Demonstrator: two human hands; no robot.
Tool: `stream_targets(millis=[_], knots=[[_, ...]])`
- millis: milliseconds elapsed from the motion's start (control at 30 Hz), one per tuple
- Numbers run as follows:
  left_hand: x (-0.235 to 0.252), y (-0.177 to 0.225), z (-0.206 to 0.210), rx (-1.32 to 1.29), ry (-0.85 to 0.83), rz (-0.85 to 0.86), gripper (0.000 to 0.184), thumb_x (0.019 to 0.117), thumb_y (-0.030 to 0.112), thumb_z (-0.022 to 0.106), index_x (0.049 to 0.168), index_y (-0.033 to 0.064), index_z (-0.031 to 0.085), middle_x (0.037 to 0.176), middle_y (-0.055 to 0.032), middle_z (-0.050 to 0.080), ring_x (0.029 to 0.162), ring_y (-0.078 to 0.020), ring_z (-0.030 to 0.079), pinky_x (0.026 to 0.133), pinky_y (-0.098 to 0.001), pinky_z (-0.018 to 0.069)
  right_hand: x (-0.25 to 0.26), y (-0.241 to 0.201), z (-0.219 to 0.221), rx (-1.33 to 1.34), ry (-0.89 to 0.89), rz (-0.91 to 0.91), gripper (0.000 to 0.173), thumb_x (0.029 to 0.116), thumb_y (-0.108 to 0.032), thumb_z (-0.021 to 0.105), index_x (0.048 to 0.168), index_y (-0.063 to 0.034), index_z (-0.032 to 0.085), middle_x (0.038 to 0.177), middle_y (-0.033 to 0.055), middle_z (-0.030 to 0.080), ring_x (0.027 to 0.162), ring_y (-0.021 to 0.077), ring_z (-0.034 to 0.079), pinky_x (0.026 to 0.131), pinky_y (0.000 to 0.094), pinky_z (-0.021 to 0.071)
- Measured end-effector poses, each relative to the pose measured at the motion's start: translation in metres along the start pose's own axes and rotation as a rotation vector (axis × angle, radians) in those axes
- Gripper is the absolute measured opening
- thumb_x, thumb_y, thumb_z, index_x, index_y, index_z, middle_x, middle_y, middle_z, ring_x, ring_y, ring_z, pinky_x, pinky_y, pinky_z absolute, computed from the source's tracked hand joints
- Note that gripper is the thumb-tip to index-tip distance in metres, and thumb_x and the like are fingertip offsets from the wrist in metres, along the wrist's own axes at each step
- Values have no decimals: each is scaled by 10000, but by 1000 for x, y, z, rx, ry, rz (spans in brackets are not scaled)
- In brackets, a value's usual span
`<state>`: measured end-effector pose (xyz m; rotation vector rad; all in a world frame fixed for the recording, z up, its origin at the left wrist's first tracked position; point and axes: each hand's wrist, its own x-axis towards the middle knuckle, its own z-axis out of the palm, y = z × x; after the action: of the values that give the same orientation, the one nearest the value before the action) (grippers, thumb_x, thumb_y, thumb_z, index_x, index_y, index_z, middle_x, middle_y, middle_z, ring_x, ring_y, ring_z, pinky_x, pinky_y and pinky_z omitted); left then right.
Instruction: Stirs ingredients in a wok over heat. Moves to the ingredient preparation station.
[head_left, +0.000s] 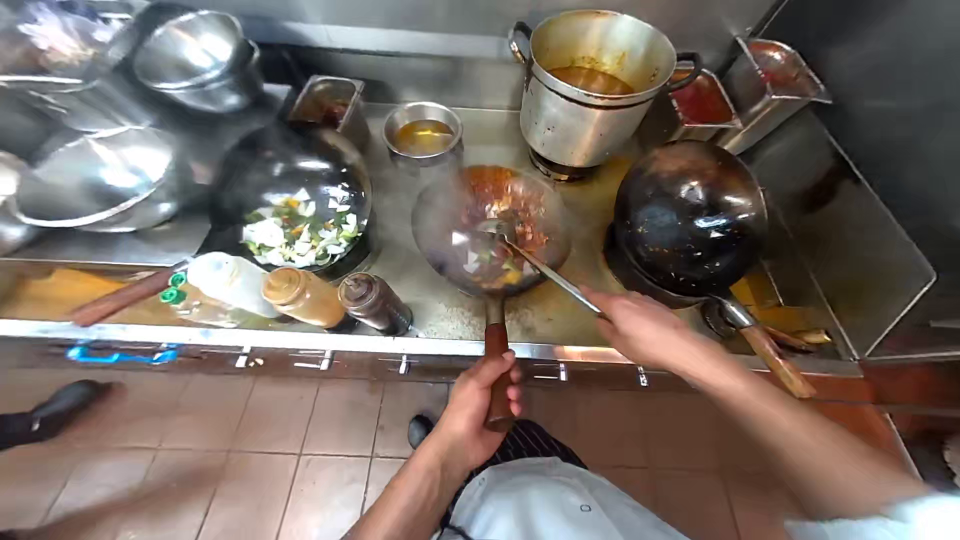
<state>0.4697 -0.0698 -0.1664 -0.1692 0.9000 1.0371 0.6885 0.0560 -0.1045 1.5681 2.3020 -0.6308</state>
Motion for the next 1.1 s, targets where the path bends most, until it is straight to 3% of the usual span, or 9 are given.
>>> stream_targets(millis=[133, 267, 333, 433, 633, 733, 833, 967, 1100], knots=[[-64, 12, 29, -45, 42, -21, 225, 1056, 160, 498, 1195, -8, 551, 833, -120, 616, 542, -132, 609, 457, -233, 542, -82, 46, -56, 61, 22, -109, 605, 1023, -238, 622, 1581, -347, 415, 909, 15, 702, 710, 150, 636, 665, 406, 565], [-17, 16, 6, 67, -8, 27, 272, 1052, 216, 526, 1261, 43, 545, 831, -89, 608, 548, -114, 594, 467, -220, 526, -84, 50, -64, 311, -229, 15, 568, 1046, -254, 607, 1562, -415, 434, 718, 47, 615, 491, 133, 523, 459, 306, 475], [4, -3, -32, 124, -91, 46, 283, 1069, 217, 491, 1316, 82, 520, 826, -75, 592, 553, -110, 578, 477, -220, 517, -54, 44, -28, 212, -231, 26, 537, 1049, -254, 591, 1561, -349, 457, 811, 71, 654, 572, 166, 579, 530, 351, 516], [-37, -48, -72, 127, -184, 67, 391, 1048, 182, 482, 1419, 80, 418, 852, -69, 582, 553, -115, 584, 476, -241, 538, -15, 31, 31, 6, -44, -18, 558, 1038, -223, 567, 1578, -266, 431, 1046, 144, 722, 907, 327, 700, 810, 566, 567], [-93, -30, -38, 116, -85, 2, 329, 1096, 221, 419, 1365, 40, 473, 871, -90, 604, 544, -118, 589, 458, -232, 534, -77, 34, 20, 87, -22, -57, 551, 1051, -285, 575, 1581, -291, 424, 1035, 107, 725, 902, 273, 693, 845, 518, 566], [-59, 10, -4, 116, -9, 22, 259, 1061, 209, 499, 1234, 24, 552, 827, -94, 618, 541, -114, 591, 465, -217, 521, -99, 40, -8, 257, -208, 27, 523, 1062, -334, 571, 1568, -344, 437, 898, 60, 679, 649, 157, 608, 621, 368, 543], [-12, 1, -26, 209, -58, 48, 297, 1061, 232, 513, 1309, 71, 529, 818, -82, 613, 555, -117, 585, 489, -226, 515, -62, 39, 6, 309, -239, 93, 507, 1069, -322, 560, 1562, -339, 444, 815, 75, 642, 565, 158, 568, 531, 341, 508], [-52, -50, -66, 235, -152, 62, 394, 1072, 203, 443, 1447, 83, 415, 846, -73, 580, 557, -127, 582, 480, -253, 535, -11, 20, 43, 134, 51, 39, 520, 1034, -247, 570, 1546, -259, 484, 1103, 145, 723, 983, 335, 698, 871, 584, 552], [-83, -38, -44, 181, -85, 29, 356, 1107, 254, 399, 1392, 54, 471, 877, -93, 608, 550, -122, 591, 457, -235, 529, -42, 24, 41, 65, 33, -4, 549, 1045, -286, 566, 1577, -265, 432, 1059, 130, 723, 956, 322, 697, 858, 555, 556]])
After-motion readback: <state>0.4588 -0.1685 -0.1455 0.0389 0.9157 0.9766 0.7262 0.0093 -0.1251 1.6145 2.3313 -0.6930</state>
